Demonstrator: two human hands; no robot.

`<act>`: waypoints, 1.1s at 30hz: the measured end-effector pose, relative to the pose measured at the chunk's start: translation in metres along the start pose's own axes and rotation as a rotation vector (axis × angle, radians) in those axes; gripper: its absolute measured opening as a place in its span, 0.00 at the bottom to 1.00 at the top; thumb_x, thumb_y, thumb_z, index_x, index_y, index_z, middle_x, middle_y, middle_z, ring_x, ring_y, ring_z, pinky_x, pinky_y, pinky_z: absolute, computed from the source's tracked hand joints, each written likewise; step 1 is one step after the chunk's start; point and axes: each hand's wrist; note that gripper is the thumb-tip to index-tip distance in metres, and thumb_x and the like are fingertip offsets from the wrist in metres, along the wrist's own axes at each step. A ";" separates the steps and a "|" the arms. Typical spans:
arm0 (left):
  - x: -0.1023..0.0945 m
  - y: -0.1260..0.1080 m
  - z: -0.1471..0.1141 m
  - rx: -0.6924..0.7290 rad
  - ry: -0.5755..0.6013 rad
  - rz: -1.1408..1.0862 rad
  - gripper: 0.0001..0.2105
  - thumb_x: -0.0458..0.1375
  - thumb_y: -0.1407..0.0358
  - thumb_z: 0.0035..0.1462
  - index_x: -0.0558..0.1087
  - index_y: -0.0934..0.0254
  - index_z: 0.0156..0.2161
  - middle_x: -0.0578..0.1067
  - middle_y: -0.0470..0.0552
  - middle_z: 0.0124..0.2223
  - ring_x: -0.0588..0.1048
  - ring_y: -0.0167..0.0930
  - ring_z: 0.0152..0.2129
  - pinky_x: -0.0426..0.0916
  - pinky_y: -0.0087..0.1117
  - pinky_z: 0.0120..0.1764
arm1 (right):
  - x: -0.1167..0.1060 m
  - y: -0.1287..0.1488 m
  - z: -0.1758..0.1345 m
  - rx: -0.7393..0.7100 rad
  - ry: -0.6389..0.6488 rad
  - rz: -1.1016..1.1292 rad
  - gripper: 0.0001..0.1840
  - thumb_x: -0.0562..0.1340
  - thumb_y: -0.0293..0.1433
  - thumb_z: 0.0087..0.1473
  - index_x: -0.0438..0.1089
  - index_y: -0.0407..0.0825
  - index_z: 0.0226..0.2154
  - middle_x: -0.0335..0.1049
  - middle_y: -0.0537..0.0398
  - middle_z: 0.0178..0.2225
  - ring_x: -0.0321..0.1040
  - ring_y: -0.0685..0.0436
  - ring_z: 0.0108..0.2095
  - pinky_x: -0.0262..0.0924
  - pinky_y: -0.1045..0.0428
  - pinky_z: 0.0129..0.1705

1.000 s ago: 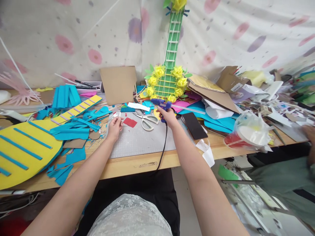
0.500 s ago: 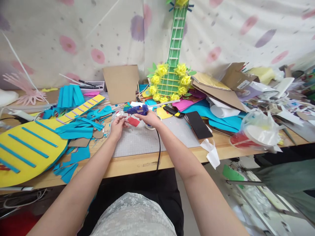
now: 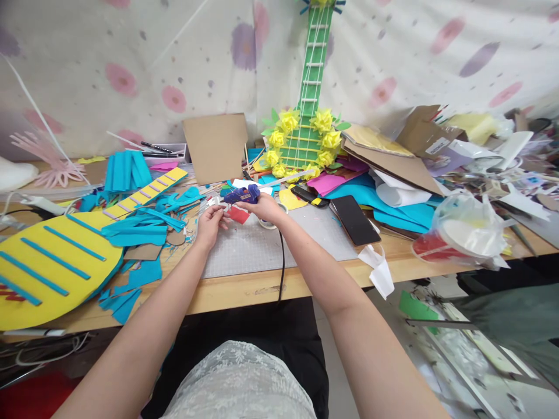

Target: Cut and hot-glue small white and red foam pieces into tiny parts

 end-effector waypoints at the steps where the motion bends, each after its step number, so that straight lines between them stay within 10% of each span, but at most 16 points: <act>1: 0.000 0.000 0.000 0.001 0.002 0.001 0.07 0.57 0.66 0.49 0.69 0.66 0.35 0.73 0.46 0.24 0.71 0.25 0.17 0.62 0.23 0.16 | 0.000 0.000 0.000 -0.005 0.002 -0.006 0.21 0.64 0.49 0.42 0.70 0.47 0.23 0.64 0.56 0.16 0.63 0.49 0.24 0.56 0.54 0.29; 33: 0.002 0.001 0.001 -0.002 -0.027 -0.008 0.05 0.57 0.67 0.49 0.69 0.65 0.33 0.73 0.45 0.22 0.70 0.25 0.15 0.61 0.23 0.14 | -0.002 0.009 0.004 -0.020 0.012 0.008 0.18 0.64 0.46 0.44 0.71 0.47 0.26 0.63 0.57 0.15 0.63 0.49 0.21 0.54 0.55 0.25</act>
Point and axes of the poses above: each hand's wrist, its own z-axis towards the middle knuckle, its own x-axis out of the palm, y = z × x
